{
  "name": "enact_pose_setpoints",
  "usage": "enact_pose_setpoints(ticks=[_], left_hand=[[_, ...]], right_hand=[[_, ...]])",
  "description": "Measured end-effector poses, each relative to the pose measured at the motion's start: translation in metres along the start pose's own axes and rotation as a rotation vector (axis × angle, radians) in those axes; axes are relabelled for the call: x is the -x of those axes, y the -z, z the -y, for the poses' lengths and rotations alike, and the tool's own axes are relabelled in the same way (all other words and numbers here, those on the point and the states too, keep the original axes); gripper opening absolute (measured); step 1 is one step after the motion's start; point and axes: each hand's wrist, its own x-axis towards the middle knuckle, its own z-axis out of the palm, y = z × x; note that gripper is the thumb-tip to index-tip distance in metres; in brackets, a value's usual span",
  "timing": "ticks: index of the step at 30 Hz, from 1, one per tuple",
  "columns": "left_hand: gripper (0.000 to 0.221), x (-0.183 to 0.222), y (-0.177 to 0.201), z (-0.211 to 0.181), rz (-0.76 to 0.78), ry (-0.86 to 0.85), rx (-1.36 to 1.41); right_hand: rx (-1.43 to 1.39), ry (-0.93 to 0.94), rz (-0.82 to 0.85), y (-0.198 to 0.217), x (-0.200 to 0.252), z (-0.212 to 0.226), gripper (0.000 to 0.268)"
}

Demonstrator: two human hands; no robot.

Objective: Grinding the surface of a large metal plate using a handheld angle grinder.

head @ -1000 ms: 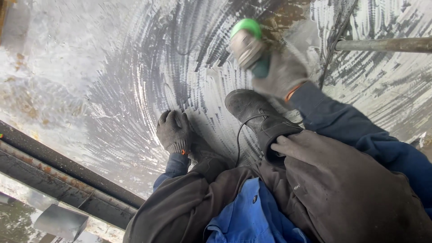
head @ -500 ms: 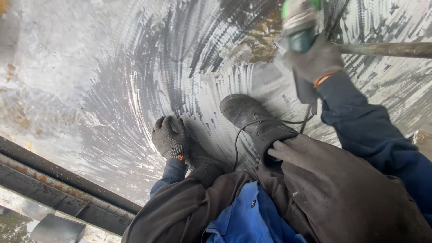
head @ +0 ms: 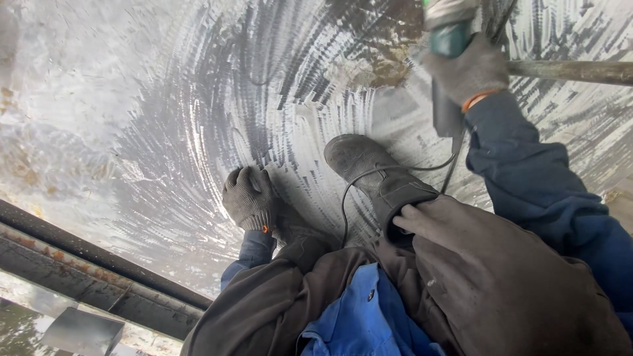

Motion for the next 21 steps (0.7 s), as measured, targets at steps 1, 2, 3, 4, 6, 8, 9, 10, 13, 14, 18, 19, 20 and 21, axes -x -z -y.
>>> enact_pose_setpoints(ticks=[1, 2, 3, 4, 6, 8, 9, 10, 13, 14, 18, 19, 20, 21], left_hand=[[0.041, -0.003, 0.001, -0.001, 0.015, 0.002, -0.017], [0.041, -0.003, -0.001, 0.001, 0.006, 0.001, -0.011], [0.043, -0.002, -0.002, 0.003, -0.007, -0.006, -0.013], [0.044, -0.001, -0.004, 0.005, -0.021, -0.013, -0.016], [0.044, 0.002, -0.004, 0.005, -0.027, -0.022, -0.011], [0.043, 0.005, -0.005, 0.005, -0.035, -0.029, -0.010], [0.044, 0.006, -0.006, 0.006, -0.048, -0.038, 0.014], [0.045, 0.006, -0.006, 0.008, -0.061, -0.048, 0.038], [0.044, 0.007, -0.004, 0.009, -0.020, -0.040, 0.037], [0.044, 0.008, -0.002, 0.012, -0.010, -0.038, 0.034], [0.041, -0.001, -0.001, -0.002, -0.012, -0.006, 0.011], [0.039, -0.004, 0.005, -0.007, 0.018, 0.016, -0.010], [0.039, 0.001, 0.007, -0.003, 0.020, 0.012, -0.010], [0.040, 0.000, 0.006, -0.003, -0.016, -0.020, 0.000]], right_hand=[[-0.039, -0.065, -0.115, 0.007, -0.009, -0.009, 0.068], [-0.039, -0.056, -0.123, 0.005, -0.011, -0.008, 0.068], [0.075, -0.066, -0.106, 0.002, -0.011, -0.009, 0.069], [0.188, -0.076, -0.090, 0.000, -0.013, -0.011, 0.071], [0.209, 0.010, -0.035, -0.025, 0.016, 0.020, 0.072], [0.226, 0.098, 0.022, -0.048, 0.036, 0.044, 0.072], [0.272, 0.141, 0.165, -0.060, 0.043, 0.054, 0.063], [0.315, 0.184, 0.307, -0.071, 0.050, 0.064, 0.054], [0.522, 0.286, 0.263, -0.080, 0.049, 0.060, 0.088], [0.522, 0.280, 0.272, -0.072, 0.044, 0.047, 0.088], [0.097, 0.143, -0.004, -0.032, -0.011, -0.011, 0.068], [0.036, 0.094, -0.101, -0.025, -0.023, -0.031, 0.069], [0.035, 0.090, -0.103, -0.017, -0.019, -0.020, 0.069], [0.074, -0.075, -0.049, -0.004, -0.021, -0.006, 0.067]])
